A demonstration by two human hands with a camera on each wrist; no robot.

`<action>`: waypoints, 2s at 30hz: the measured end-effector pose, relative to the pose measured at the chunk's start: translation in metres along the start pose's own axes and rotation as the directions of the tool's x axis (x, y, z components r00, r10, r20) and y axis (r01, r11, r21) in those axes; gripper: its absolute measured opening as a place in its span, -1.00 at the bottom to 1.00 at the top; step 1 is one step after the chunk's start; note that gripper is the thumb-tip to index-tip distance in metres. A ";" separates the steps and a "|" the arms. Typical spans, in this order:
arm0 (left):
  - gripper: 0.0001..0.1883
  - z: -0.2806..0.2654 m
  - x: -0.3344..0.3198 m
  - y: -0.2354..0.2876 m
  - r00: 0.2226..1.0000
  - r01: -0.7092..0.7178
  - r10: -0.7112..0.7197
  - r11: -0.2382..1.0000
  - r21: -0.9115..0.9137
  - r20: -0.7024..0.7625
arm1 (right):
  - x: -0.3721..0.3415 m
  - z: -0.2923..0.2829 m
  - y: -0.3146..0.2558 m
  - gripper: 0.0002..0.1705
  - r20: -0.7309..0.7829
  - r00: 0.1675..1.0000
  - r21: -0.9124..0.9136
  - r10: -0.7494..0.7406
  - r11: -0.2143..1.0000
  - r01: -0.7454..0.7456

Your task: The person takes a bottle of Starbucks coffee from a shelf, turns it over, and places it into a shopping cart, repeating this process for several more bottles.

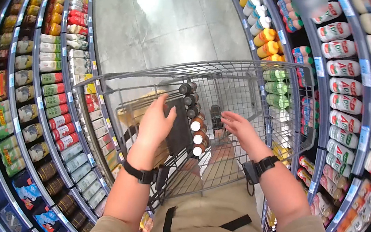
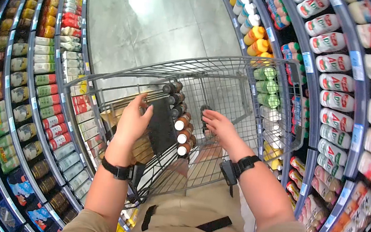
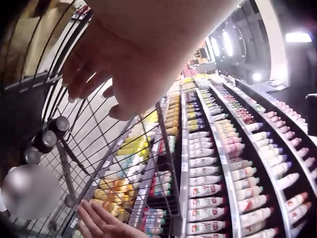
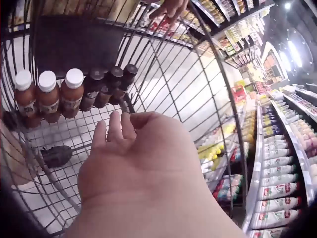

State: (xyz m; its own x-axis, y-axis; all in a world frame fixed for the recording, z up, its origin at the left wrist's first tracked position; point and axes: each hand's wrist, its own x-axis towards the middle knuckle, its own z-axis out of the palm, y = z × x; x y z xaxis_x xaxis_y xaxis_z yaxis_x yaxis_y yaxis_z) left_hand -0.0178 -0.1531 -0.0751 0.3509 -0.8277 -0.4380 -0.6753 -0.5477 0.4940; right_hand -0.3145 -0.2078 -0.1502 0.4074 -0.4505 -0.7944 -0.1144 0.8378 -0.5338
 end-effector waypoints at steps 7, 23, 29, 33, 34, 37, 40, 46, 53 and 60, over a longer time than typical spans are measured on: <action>-0.57 -0.101 -0.110 -0.029 0.980 -0.145 0.117 0.974 -0.172 -0.162 | -0.131 -0.002 0.023 -0.39 -0.082 0.972 0.016 -0.218 0.975 0.220; -0.69 -0.151 -0.182 -0.030 0.916 -0.398 0.351 0.858 -0.324 -0.194 | -0.375 -0.031 0.138 -0.56 -0.564 0.758 0.157 -0.328 0.858 0.489; -0.67 -0.138 -0.204 0.058 0.847 -0.526 0.523 0.801 -0.285 -0.096 | -0.440 -0.032 0.155 -0.59 -0.618 0.675 0.139 -0.402 0.790 0.597; -0.68 -0.103 -0.217 0.116 0.760 -0.637 0.646 0.717 -0.283 -0.075 | -0.490 -0.051 0.194 -0.60 -0.669 0.610 0.157 -0.424 0.721 0.674; -0.68 -0.092 -0.224 0.132 0.721 -0.676 0.690 0.680 -0.284 -0.065 | -0.502 -0.058 0.210 -0.60 -0.686 0.592 0.163 -0.423 0.704 0.691; -0.69 -0.056 -0.259 0.192 0.664 -0.713 0.748 0.637 -0.292 0.010 | -0.541 -0.075 0.258 -0.61 -0.759 0.500 0.176 -0.417 0.608 0.774; -0.68 -0.014 -0.298 0.247 0.556 -0.797 0.829 0.554 -0.239 0.066 | -0.587 -0.090 0.305 -0.63 -0.833 0.417 0.178 -0.364 0.538 0.824; -0.66 0.065 -0.406 0.353 0.330 -0.883 0.929 0.367 -0.294 0.167 | -0.679 -0.127 0.374 -0.62 -0.916 0.252 0.105 -0.312 0.422 0.901; -0.66 0.136 -0.501 0.436 0.114 -0.879 0.977 0.184 -0.440 0.180 | -0.768 -0.142 0.361 -0.58 -0.892 0.144 -0.051 -0.429 0.411 0.910; -0.66 0.137 -0.596 0.502 -0.030 -0.850 0.979 0.080 -0.521 0.199 | -0.809 -0.155 0.284 -0.35 -0.682 0.047 -0.311 -0.729 0.347 0.885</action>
State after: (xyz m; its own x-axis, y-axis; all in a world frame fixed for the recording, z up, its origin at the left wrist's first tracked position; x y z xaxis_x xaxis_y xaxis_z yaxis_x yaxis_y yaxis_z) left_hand -0.6552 0.0822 0.3311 -0.8012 -0.4871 0.3474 -0.0140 0.5958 0.8030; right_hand -0.8172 0.3463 0.2963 -0.5158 -0.8426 0.1546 0.0391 -0.2034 -0.9783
